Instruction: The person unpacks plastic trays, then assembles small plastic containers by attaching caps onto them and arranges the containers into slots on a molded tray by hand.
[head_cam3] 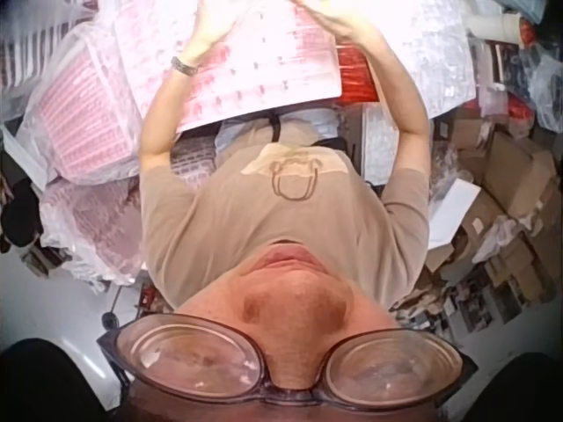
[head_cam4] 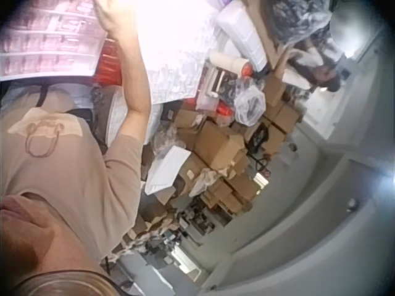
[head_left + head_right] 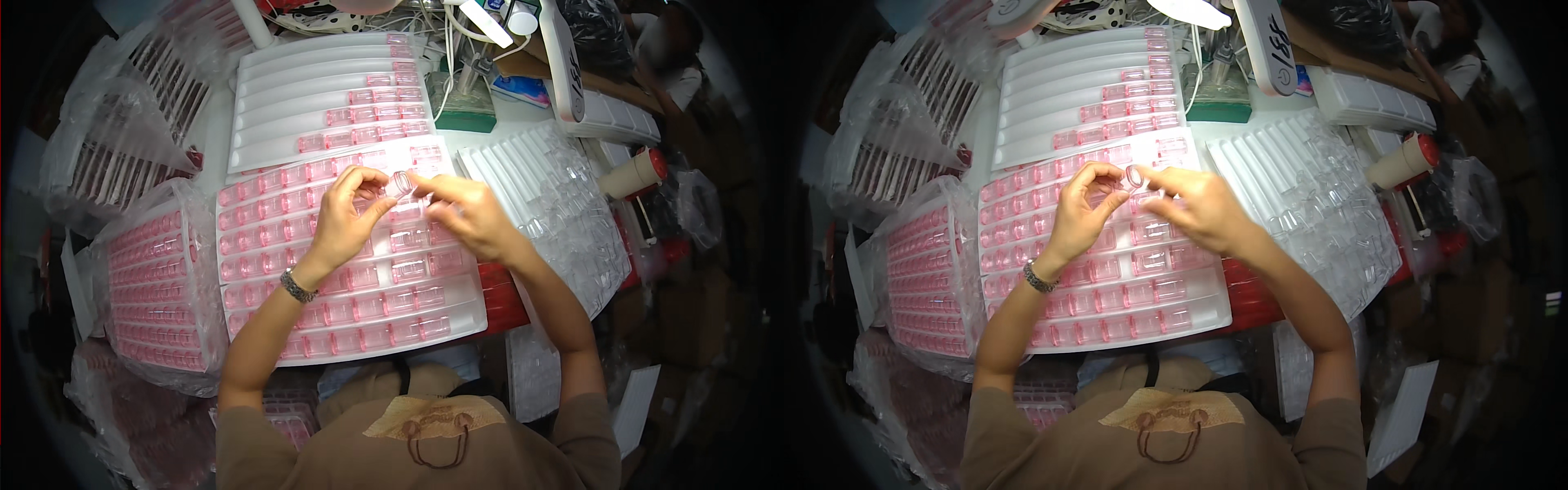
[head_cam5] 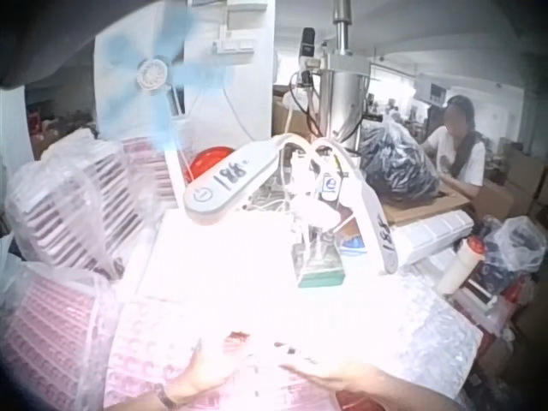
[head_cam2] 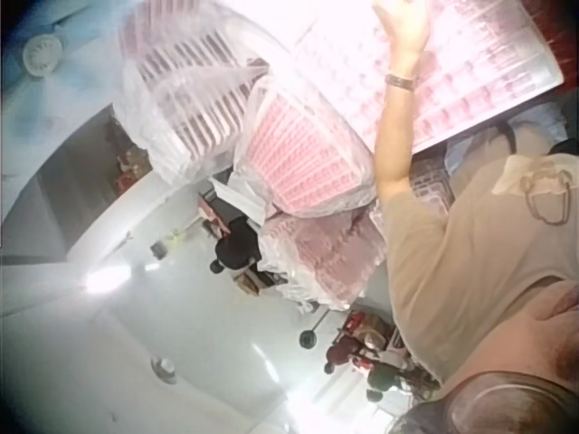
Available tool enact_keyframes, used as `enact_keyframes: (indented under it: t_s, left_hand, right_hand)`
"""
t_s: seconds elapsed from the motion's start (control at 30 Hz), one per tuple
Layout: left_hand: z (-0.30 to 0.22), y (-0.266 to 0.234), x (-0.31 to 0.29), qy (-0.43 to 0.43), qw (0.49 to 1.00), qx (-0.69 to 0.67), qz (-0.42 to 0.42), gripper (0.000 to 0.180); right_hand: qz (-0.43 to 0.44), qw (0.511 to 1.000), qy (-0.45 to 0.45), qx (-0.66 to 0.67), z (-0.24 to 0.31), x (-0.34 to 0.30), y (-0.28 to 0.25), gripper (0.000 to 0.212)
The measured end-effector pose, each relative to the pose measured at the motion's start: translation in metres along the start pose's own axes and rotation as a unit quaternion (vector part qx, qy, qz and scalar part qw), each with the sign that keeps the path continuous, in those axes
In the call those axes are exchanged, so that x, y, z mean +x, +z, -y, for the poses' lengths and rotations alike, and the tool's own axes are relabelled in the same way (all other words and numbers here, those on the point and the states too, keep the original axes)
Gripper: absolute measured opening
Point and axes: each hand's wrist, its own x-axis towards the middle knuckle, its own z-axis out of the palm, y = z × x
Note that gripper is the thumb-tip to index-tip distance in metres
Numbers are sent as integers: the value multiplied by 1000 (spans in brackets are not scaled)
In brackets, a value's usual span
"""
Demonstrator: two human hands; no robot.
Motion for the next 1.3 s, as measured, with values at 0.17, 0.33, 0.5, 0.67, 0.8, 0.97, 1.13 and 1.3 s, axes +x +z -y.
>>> enact_keyframes:
  t_s: [0.17,0.33,0.5,0.67,0.8,0.97,1.13,1.3]
  left_hand:
    - [11,-4,24,130,932,337,11,26]
    - [17,-1,42,105,925,364,36,24]
    - [33,-23,54,108,912,394,38,27]
    - [20,0,45,91,985,143,-14,25]
    - [17,1,35,37,999,24,-13,23]
    - [19,-12,47,116,932,342,-29,26]
    - [37,9,57,88,943,321,25,25]
    - [31,-35,44,76,940,332,3,29]
  right_hand:
    - [-79,863,153,-475,-129,-23,-112,25]
    - [-9,861,193,-470,-175,-37,-129,17]
    - [-171,954,208,131,-81,14,-72,17]
    - [-188,957,89,201,-33,35,16,17]
    - [34,997,52,47,-5,29,3,24]
    - [-122,886,154,-420,-100,0,-105,35]
    - [-84,778,242,-574,-189,-39,-131,34]
    - [-62,850,212,-479,-200,-39,-153,26]
